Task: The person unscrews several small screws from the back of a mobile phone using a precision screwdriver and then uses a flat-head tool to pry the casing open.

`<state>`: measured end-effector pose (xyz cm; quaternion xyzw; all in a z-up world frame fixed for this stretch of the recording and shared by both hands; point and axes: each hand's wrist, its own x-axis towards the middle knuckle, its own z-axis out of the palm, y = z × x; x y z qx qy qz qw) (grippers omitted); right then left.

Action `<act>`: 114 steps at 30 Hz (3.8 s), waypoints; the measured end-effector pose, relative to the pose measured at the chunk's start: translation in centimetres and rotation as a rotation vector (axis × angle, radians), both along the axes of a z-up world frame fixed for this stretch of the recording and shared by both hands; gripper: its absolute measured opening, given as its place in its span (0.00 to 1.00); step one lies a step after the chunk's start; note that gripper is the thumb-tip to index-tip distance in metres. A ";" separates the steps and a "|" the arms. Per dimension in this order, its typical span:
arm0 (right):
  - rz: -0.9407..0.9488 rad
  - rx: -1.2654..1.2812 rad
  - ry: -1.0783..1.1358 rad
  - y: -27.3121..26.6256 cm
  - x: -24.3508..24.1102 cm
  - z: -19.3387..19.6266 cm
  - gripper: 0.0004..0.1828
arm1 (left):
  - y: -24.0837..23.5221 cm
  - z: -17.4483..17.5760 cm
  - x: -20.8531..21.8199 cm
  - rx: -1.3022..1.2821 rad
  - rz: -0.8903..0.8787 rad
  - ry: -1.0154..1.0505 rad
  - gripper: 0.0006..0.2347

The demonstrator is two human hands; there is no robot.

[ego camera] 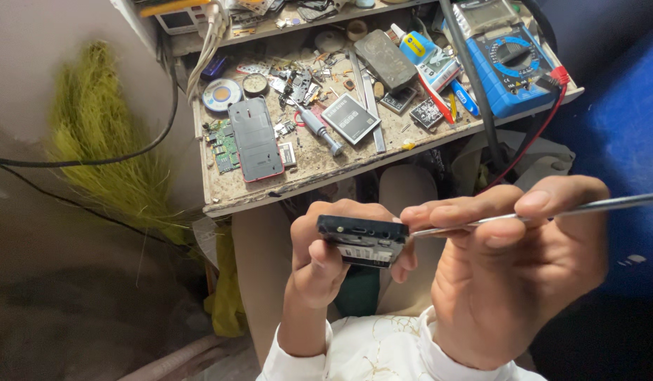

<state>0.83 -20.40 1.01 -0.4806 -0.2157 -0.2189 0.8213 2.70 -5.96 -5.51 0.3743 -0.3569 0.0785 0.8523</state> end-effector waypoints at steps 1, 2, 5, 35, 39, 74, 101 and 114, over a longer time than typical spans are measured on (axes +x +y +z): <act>-0.021 -0.011 -0.001 0.1 0.0 0.0 0.13 | 0.0 0.0 -0.1 -0.005 -0.008 0.008 0.31; -0.020 -0.016 -0.008 0.1 0.0 0.0 0.13 | -0.1 -0.1 -0.1 -0.010 -0.015 0.017 0.31; -0.006 -0.037 -0.080 0.3 0.1 -0.3 0.13 | -0.2 -0.1 -0.3 -0.021 -0.018 0.035 0.31; 0.374 0.085 0.195 -2.9 5.4 -1.4 0.10 | -2.5 1.8 -0.6 -0.016 0.103 0.419 0.28; 0.274 0.049 0.211 -2.0 5.7 -1.6 0.09 | -2.3 2.3 -0.8 -0.198 0.049 0.544 0.29; 0.004 -0.268 -0.169 0.0 1.5 -2.8 0.18 | -1.2 3.0 -1.5 -0.543 0.176 0.500 0.24; -0.182 -0.407 -0.458 0.2 3.5 -3.2 0.12 | -2.4 2.3 -0.7 -0.490 0.371 0.534 0.22; -0.429 -0.376 -0.683 1.8 3.9 -4.7 0.16 | -2.9 2.9 -1.2 -0.532 0.435 0.548 0.22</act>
